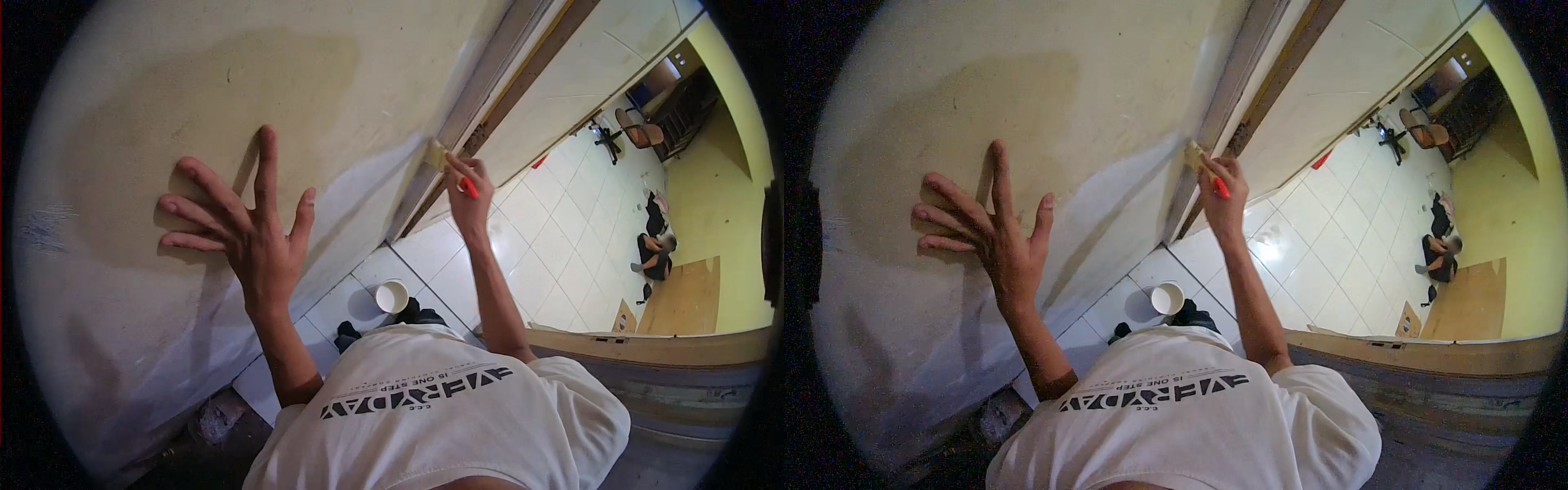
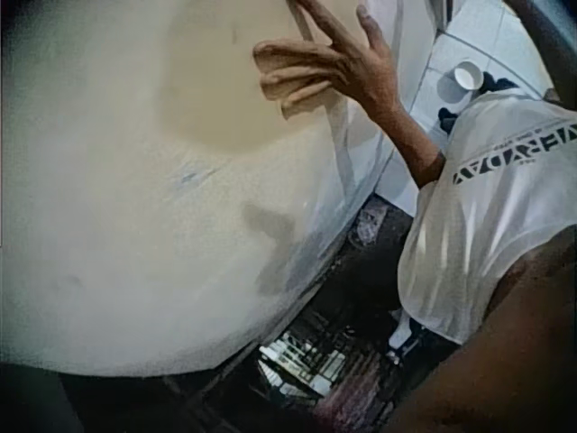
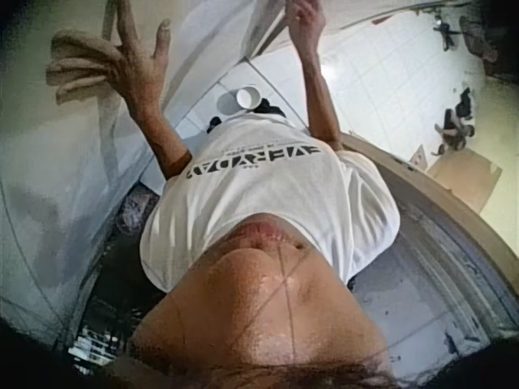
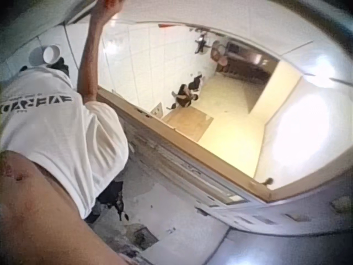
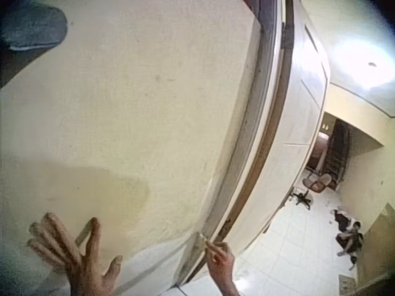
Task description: The person paints a wall white using a paint brush and a bucket of paint.
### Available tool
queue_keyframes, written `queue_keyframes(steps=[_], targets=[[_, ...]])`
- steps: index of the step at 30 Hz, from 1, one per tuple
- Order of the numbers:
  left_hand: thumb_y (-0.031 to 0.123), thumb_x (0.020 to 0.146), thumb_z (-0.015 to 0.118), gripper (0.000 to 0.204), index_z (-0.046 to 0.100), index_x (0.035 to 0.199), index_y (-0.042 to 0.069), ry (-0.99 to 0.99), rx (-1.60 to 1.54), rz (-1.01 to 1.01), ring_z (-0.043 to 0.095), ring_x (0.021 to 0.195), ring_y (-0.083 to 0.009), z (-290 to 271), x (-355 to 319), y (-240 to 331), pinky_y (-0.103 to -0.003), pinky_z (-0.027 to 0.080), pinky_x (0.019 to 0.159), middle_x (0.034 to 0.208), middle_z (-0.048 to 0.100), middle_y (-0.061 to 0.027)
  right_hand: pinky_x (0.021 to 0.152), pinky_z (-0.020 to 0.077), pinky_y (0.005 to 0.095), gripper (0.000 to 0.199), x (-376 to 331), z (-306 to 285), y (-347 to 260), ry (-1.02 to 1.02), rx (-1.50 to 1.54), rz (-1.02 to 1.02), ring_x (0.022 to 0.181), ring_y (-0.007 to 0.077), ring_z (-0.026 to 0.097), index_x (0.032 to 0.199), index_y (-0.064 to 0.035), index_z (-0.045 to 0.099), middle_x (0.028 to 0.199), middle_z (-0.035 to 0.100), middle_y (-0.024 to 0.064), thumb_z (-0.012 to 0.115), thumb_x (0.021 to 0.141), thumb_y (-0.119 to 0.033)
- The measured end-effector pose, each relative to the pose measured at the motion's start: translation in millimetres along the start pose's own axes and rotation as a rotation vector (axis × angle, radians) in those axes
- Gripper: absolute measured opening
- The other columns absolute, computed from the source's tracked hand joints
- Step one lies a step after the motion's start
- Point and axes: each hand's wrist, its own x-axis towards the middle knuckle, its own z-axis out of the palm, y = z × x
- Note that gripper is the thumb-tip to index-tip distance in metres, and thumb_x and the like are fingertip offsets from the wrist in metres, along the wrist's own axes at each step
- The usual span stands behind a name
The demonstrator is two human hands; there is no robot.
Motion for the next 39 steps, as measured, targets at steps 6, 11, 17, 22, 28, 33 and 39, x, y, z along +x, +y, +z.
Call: queue_keyframes(steps=[6, 11, 17, 22, 28, 33, 39], targets=[[0.06, 0.087, 0.065, 0.076, 0.03, 0.153, 0.046, -0.009, 0.038, 0.022, -0.029, 0.141, -0.0547, -9, 5, 2, -0.08, -0.022, 0.096, 0.163, -0.01, -0.0265, 0.089, 0.0535, 0.0326, 0.042, 113, -79, -104, 0.242, 0.011, -0.597, 0.104, 0.0232, 0.068, 0.12, -0.0135, 0.072, 0.114, 0.07, 0.0121, 0.076, 0.081, 0.001], [0.059, 0.087, 0.064, 0.075, 0.031, 0.153, 0.045, 0.015, 0.031, -0.001, -0.028, 0.141, -0.0545, 1, 9, 1, -0.08, -0.02, 0.098, 0.163, -0.011, -0.0268, 0.097, 0.0529, 0.0359, 0.034, 91, -45, -22, 0.008, -0.061, -0.65, 0.116, 0.0258, 0.065, 0.117, -0.0121, 0.072, 0.124, 0.069, 0.0077, 0.074, 0.084, -0.002], [0.06, 0.088, 0.063, 0.078, 0.031, 0.155, 0.039, -0.002, 0.106, 0.005, -0.028, 0.141, -0.056, -5, 4, 4, -0.078, -0.021, 0.098, 0.161, -0.013, -0.0299, 0.098, 0.0538, 0.039, 0.032, 41, -39, 41, -0.49, -0.07, -0.686, 0.116, 0.0258, 0.064, 0.117, -0.0115, 0.072, 0.123, 0.069, 0.0075, 0.067, 0.087, -0.001], [0.065, 0.09, 0.056, 0.078, 0.031, 0.156, 0.033, 0.026, 0.169, -0.013, -0.029, 0.142, -0.0525, -1, 0, 4, -0.074, -0.022, 0.101, 0.16, -0.015, -0.0309, 0.098, 0.0527, 0.0358, 0.032, 168, -100, -70, -0.019, -0.061, -0.938, 0.115, 0.027, 0.065, 0.118, -0.0065, 0.07, 0.126, 0.068, 0.009, 0.066, 0.087, -0.005], [0.062, 0.089, 0.06, 0.082, 0.028, 0.157, 0.03, 0.062, 0.227, 0.019, -0.029, 0.143, -0.0508, -2, 11, 11, -0.074, -0.021, 0.102, 0.16, -0.017, -0.0306, 0.1, 0.0528, 0.0379, 0.035, 87, -44, 43, -0.321, -0.025, -0.789, 0.118, 0.0246, 0.063, 0.121, -0.0111, 0.07, 0.125, 0.068, 0.007, 0.07, 0.087, -0.006], [0.06, 0.088, 0.063, 0.087, 0.024, 0.159, 0.027, 0.071, 0.256, 0.075, -0.027, 0.144, -0.052, 3, 13, 15, -0.074, -0.02, 0.103, 0.159, -0.019, -0.0311, 0.103, 0.0518, 0.04, 0.039, 116, -63, 37, -0.46, -0.023, -0.899, 0.12, 0.0284, 0.061, 0.123, -0.0082, 0.069, 0.127, 0.066, 0.0108, 0.068, 0.084, -0.005], [0.057, 0.087, 0.065, 0.091, 0.019, 0.16, 0.026, 0.048, 0.306, 0.033, -0.026, 0.144, -0.0526, -4, 4, 17, -0.074, -0.016, 0.106, 0.159, -0.019, -0.0313, 0.097, 0.0532, 0.0369, 0.038, 204, -107, -73, 0.007, 0.124, -1.084, 0.116, 0.0273, 0.063, 0.123, -0.0055, 0.069, 0.129, 0.064, 0.0102, 0.067, 0.086, -0.005]])
